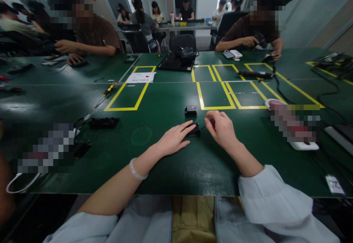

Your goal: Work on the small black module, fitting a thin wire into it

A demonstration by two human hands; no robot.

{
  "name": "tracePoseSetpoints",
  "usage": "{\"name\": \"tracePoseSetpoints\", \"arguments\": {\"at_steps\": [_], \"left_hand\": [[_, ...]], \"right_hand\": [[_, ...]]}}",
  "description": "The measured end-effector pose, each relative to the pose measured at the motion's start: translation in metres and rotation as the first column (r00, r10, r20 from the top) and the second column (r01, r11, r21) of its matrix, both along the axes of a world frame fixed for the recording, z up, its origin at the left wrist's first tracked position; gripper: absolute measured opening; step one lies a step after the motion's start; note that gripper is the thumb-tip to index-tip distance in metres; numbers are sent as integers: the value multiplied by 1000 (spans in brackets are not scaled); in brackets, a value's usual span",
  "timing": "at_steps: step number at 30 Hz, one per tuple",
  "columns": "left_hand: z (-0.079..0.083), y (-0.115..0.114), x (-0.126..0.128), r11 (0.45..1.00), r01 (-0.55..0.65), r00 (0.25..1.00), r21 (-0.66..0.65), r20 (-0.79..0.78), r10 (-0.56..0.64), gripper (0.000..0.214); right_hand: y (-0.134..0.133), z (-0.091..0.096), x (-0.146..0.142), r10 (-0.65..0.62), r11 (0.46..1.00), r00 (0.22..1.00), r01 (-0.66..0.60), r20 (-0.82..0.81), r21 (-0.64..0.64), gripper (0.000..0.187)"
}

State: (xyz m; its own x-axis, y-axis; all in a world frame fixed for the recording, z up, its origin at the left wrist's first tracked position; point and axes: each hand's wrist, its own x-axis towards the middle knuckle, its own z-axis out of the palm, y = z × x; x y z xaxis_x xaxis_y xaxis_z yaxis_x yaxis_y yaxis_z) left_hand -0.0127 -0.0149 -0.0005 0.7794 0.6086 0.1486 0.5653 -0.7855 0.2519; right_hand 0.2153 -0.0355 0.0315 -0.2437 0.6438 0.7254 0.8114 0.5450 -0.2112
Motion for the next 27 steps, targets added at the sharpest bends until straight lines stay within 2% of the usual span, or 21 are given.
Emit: {"name": "tracePoseSetpoints", "arguments": {"at_steps": [5, 19, 27], "left_hand": [[0, 0, 0, 1000, -4, 1000, -1, 5, 4, 63], [-2, 1, 0, 1000, 3, 1000, 2, 18, -3, 64], [-3, 1, -1, 1000, 8, 1000, 2, 17, -8, 64]], "right_hand": [[1, -2, 0, -5, 1000, 1000, 5, -3, -6, 14], [0, 0, 1, -3, 1000, 1000, 3, 7, -22, 5], [-2, 1, -1, 9, 1000, 1000, -9, -3, -27, 7]]}}
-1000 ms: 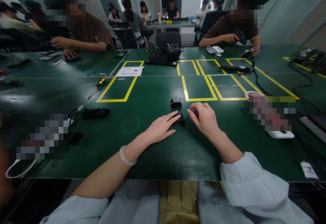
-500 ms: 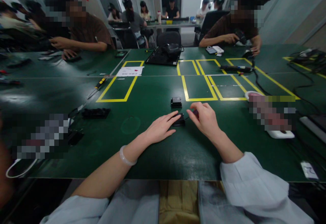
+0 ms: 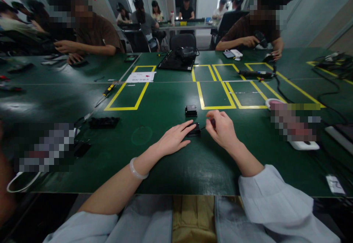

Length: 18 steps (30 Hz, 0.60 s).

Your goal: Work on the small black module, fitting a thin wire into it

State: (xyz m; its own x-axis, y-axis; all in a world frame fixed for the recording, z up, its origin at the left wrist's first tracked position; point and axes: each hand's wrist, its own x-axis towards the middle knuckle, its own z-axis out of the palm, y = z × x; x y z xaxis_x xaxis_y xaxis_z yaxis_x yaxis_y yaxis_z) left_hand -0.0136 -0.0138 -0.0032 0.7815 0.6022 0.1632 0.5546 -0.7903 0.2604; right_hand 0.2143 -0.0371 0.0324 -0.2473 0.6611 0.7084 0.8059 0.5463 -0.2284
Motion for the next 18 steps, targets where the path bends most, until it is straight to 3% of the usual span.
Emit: {"name": "tracePoseSetpoints", "arguments": {"at_steps": [18], "left_hand": [[1, -1, 1, 1000, -5, 1000, 5, -14, 6, 63]], "right_hand": [[2, -2, 1, -18, 998, 999, 15, 39, 65, 11]]}}
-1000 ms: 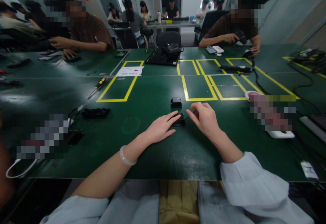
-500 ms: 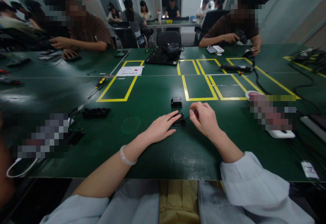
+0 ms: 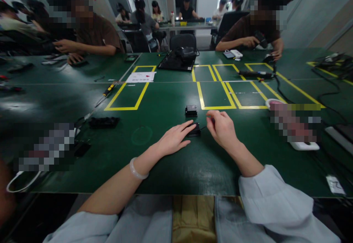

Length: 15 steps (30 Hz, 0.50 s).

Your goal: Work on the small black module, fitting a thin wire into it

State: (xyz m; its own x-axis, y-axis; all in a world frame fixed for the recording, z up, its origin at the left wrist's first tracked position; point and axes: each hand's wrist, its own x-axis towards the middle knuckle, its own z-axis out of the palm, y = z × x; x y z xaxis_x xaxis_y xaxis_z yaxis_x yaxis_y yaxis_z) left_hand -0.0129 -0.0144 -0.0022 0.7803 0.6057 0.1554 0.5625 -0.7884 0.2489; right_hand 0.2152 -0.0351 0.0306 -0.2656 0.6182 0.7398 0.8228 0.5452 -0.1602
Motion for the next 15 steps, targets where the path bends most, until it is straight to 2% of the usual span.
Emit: {"name": "tracePoseSetpoints", "arguments": {"at_steps": [6, 11, 15], "left_hand": [[2, 0, 0, 1000, -5, 1000, -5, -13, 5, 64], [1, 1, 0, 1000, -2, 1000, -6, -6, 2, 64], [1, 0, 0, 1000, -3, 1000, -9, -4, 3, 65]], "right_hand": [[0, 1, 1, 1, 999, 1000, -1, -4, -54, 9], [0, 1, 2, -10, 999, 1000, 11, 10, -35, 12], [-2, 3, 1, -7, 998, 1000, 7, -1, -69, 10]]}}
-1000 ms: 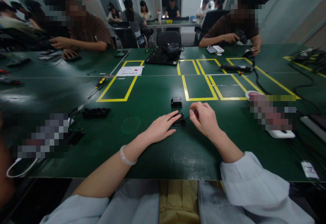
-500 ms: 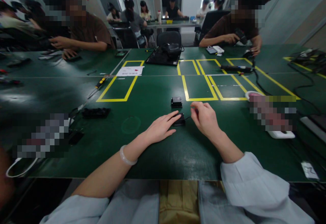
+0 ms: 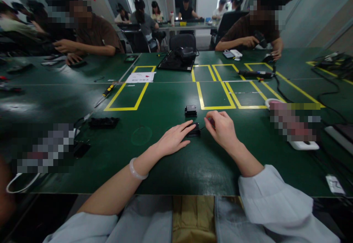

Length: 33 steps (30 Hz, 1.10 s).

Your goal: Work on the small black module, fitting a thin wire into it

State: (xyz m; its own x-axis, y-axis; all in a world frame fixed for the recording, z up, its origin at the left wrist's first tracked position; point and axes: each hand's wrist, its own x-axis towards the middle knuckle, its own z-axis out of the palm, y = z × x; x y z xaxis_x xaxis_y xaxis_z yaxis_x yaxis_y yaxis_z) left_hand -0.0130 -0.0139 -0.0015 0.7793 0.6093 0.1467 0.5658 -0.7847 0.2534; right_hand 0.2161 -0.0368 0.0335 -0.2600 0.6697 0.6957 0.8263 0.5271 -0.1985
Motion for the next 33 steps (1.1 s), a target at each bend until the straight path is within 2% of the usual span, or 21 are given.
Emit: {"name": "tracePoseSetpoints", "arguments": {"at_steps": [16, 21, 24, 28, 33], "left_hand": [[0, -1, 0, 1000, -6, 1000, -9, -2, 6, 65], [1, -1, 0, 1000, -2, 1000, -6, 6, 2, 65], [1, -1, 0, 1000, 1, 1000, -6, 6, -1, 64], [-1, 0, 0, 1000, 5, 1000, -1, 16, -5, 63], [-1, 0, 0, 1000, -1, 1000, 4, 8, 1, 64]], "right_hand": [[1, -4, 1, 11, 1000, 1000, -11, -2, 29, 12], [2, -5, 0, -3, 999, 1000, 3, 6, 32, 8], [2, -4, -1, -8, 998, 1000, 8, -1, 57, 11], [2, -4, -1, -13, 1000, 1000, 14, -18, 28, 15], [1, -2, 0, -5, 1000, 1000, 5, 5, 25, 9]]}}
